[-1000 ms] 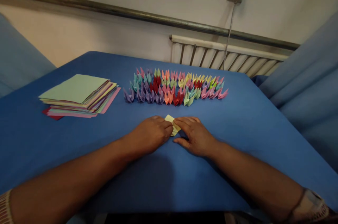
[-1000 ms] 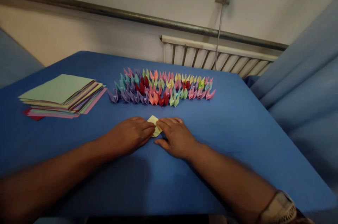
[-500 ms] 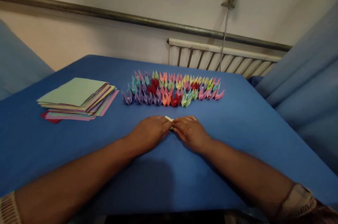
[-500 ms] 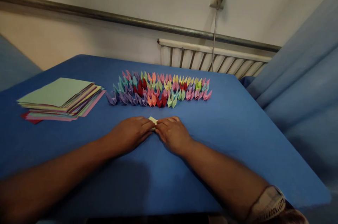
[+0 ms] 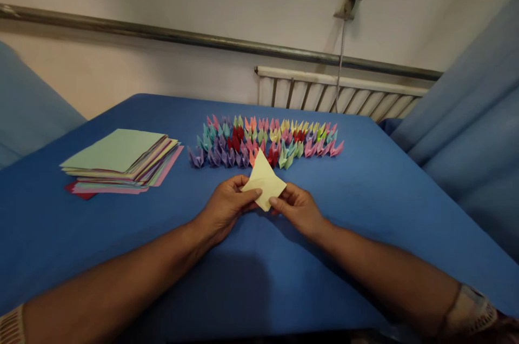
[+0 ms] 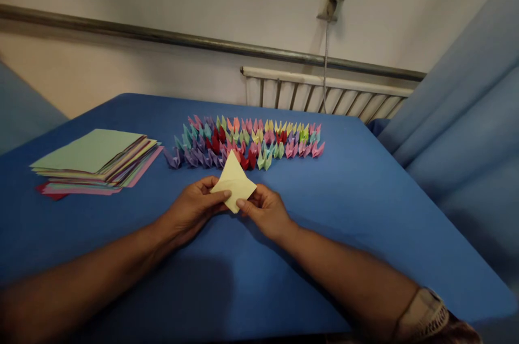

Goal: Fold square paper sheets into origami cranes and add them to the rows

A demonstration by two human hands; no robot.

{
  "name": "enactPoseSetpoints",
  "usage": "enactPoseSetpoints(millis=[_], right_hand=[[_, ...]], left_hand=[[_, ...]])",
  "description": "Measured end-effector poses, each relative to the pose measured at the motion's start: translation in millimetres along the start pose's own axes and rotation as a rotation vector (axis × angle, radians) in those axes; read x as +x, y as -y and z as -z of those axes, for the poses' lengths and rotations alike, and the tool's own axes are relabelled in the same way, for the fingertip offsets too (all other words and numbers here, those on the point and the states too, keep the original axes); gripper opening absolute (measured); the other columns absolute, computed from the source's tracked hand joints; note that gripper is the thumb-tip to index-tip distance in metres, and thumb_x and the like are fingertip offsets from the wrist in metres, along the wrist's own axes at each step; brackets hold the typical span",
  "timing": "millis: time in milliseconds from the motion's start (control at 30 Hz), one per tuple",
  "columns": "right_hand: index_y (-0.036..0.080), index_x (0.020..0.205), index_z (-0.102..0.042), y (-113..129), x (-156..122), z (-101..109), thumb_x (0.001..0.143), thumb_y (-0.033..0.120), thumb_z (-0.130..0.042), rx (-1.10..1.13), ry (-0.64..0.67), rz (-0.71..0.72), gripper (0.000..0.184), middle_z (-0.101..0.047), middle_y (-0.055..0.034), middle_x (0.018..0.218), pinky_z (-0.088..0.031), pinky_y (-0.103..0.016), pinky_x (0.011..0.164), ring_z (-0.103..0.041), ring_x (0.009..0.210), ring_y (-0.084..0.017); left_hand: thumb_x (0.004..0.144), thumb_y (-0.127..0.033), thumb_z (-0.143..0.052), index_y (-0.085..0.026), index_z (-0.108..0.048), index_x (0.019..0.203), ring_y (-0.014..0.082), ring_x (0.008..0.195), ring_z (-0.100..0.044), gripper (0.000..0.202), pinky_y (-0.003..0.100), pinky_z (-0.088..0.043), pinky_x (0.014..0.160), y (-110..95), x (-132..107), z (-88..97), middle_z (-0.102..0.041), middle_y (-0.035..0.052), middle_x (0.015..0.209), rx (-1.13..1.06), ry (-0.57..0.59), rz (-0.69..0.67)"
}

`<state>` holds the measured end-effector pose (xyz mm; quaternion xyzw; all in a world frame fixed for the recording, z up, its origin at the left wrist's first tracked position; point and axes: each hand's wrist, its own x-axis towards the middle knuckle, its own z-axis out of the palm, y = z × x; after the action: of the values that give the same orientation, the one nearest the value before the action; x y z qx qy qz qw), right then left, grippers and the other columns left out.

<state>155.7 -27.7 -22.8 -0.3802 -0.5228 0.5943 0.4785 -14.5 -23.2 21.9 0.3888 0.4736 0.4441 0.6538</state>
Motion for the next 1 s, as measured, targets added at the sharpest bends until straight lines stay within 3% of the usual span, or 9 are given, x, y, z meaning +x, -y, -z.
enactPoseSetpoints(millis=[100, 200, 367, 567, 733, 833, 1000], right_hand=[[0.018, 0.087, -0.063, 1.4, 1.3, 0.1, 0.072, 0.043, -0.072, 0.037, -0.026, -0.065, 0.031, -0.069, -0.0016, 0.077, -0.052, -0.030, 0.065, -0.062, 0.067, -0.014], [0.018, 0.087, -0.063, 4.4, 2.1, 2.0, 0.070, 0.042, -0.073, 0.085, -0.064, -0.048, 0.030, -0.069, 0.0001, 0.075, -0.051, -0.028, 0.063, -0.061, 0.065, -0.013], [0.019, 0.087, -0.059, 3.8, 0.0, 2.5, 0.072, 0.040, -0.070, 0.061, -0.032, -0.106, 0.028, -0.066, 0.0026, 0.067, -0.046, -0.022, 0.049, -0.060, 0.054, -0.011], [0.019, 0.090, -0.056, 1.9, 0.5, 7.3, 0.072, 0.041, -0.070, -0.007, 0.017, -0.180, 0.031, -0.067, 0.0025, 0.069, -0.042, -0.019, 0.042, -0.061, 0.048, -0.010], [0.019, 0.088, -0.057, 2.7, 1.0, 9.2, 0.073, 0.040, -0.069, -0.006, 0.038, -0.160, 0.029, -0.066, 0.0051, 0.065, -0.043, -0.018, 0.042, -0.057, 0.044, -0.007], [0.019, 0.089, -0.058, 5.0, 0.5, 8.9, 0.073, 0.039, -0.068, -0.005, 0.049, -0.158, 0.028, -0.066, 0.0049, 0.066, -0.043, -0.018, 0.042, -0.056, 0.045, -0.006], [0.020, 0.088, -0.057, 5.5, 1.2, 10.9, 0.074, 0.039, -0.067, -0.065, 0.039, -0.161, 0.026, -0.063, 0.0056, 0.063, -0.040, -0.018, 0.041, -0.052, 0.045, -0.007]], left_hand=[[0.063, -0.024, -0.081, -0.014, -0.058, 0.084, 0.0133, 0.069, -0.067, 0.034, 0.024, -0.053, 0.066, 4.3, -1.6, -1.9, -0.070, 0.0029, 0.080, 0.062, 0.014, 0.044], [0.061, -0.022, -0.082, -0.012, -0.061, 0.089, 0.0120, 0.067, -0.066, 0.037, 0.022, -0.052, 0.064, 6.7, -0.2, -2.2, -0.070, 0.0023, 0.077, 0.123, 0.035, 0.042], [0.060, -0.026, -0.084, -0.013, -0.062, 0.100, 0.0172, 0.076, -0.069, 0.048, 0.030, -0.055, 0.076, 5.2, 2.8, -2.0, -0.074, 0.0051, 0.089, 0.072, 0.068, 0.003], [0.065, -0.029, -0.079, -0.011, -0.065, 0.097, 0.0162, 0.068, -0.067, 0.040, 0.028, -0.053, 0.065, 3.8, 6.7, 1.9, -0.073, 0.0060, 0.084, 0.161, -0.004, -0.014], [0.063, -0.028, -0.081, -0.015, -0.057, 0.099, 0.0188, 0.077, -0.068, 0.045, 0.032, -0.054, 0.072, -0.6, 4.7, 2.3, -0.071, 0.0048, 0.086, 0.171, -0.029, -0.045], [0.064, -0.030, -0.080, -0.016, -0.054, 0.104, 0.0168, 0.070, -0.066, 0.050, 0.031, -0.053, 0.067, -3.3, 4.6, 3.1, -0.069, 0.0017, 0.082, 0.166, -0.030, -0.073], [0.062, -0.033, -0.078, -0.015, -0.060, 0.088, 0.0138, 0.056, -0.060, 0.037, 0.026, -0.047, 0.057, -3.7, 10.9, 10.3, -0.064, -0.0011, 0.066, 0.379, -0.058, -0.100]])
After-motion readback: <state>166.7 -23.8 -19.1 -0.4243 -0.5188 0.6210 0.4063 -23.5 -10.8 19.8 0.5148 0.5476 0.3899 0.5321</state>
